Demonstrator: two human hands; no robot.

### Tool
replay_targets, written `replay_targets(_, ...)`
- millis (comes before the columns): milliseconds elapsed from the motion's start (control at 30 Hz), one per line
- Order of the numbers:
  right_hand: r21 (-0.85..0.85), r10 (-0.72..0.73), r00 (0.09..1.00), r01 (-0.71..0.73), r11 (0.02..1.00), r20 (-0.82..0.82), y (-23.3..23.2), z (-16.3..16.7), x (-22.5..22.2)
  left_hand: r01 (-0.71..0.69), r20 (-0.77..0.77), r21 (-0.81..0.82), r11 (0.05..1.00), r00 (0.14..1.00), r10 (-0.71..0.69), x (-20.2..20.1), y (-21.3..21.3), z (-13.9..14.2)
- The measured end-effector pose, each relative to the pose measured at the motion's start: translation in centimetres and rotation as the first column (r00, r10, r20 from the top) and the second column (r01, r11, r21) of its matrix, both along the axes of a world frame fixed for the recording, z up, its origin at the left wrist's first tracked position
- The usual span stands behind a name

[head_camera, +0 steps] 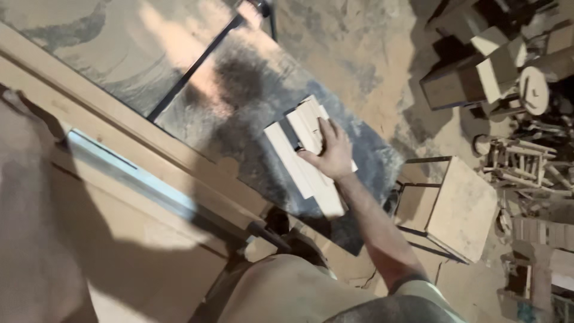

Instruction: The person cuts narrow wooden strips on a table saw, feeding each strip by hand along the fence and pushing it through the blade. They gather the cut strips, carry a bundle to a container, place them inside, then return and continue cutting more strips.

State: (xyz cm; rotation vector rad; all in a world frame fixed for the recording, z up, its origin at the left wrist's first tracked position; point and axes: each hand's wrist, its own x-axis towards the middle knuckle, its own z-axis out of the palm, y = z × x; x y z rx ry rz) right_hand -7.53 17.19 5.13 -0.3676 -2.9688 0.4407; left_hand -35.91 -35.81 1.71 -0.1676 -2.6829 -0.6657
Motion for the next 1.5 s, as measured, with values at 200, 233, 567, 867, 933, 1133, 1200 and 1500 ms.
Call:
replay_targets(200,-0.135,-0.089,0.994,0.098,0.986,0.067,-0.7,2.2,-0.2,0.104,0.078,0.182,0.978,0.990,-0.120,17.1,16.3,5.6)
replay_targets(233,-0.162,-0.135,0.984,0.153,0.975,0.118,-0.6,2.5,-0.1,0.292,0.013,0.364,0.884,0.948,-0.318,20.4,19.7,6.2)
replay_targets(567,-0.467,0.055,0.937,0.121,0.876,0.346,3.6,2.8,2.3,0.285,0.748,0.165,0.944,0.588,-0.308,33.8,38.1,8.8)
replay_targets(867,-0.634,0.189,0.949,0.014,0.773,0.252,7.2,0.8,2.1,0.172,0.716,0.148,0.974,0.661,-0.226,35.6,38.8,8.6)
replay_targets(933,-0.684,0.053,0.966,0.139,0.716,0.252,7.8,0.3,2.4,0.210,0.596,0.194,0.958,0.751,-0.285,36.0,38.0,8.0)
replay_targets(1133,-0.567,0.139,0.968,0.005,0.824,0.211,5.9,0.6,2.2,0.200,0.606,0.165,0.966,0.752,-0.259,35.8,37.3,3.2)
replay_targets(1200,-0.574,0.235,0.917,-0.009,0.819,0.321,4.4,1.6,2.3,0.195,0.576,0.208,0.958,0.768,-0.282,35.2,37.0,1.2)
replay_targets(1500,-0.280,0.178,0.885,-0.057,0.958,0.431,0.8,3.3,3.4,-0.041,0.612,0.311,0.949,0.773,-0.167,32.0,36.9,1.1)
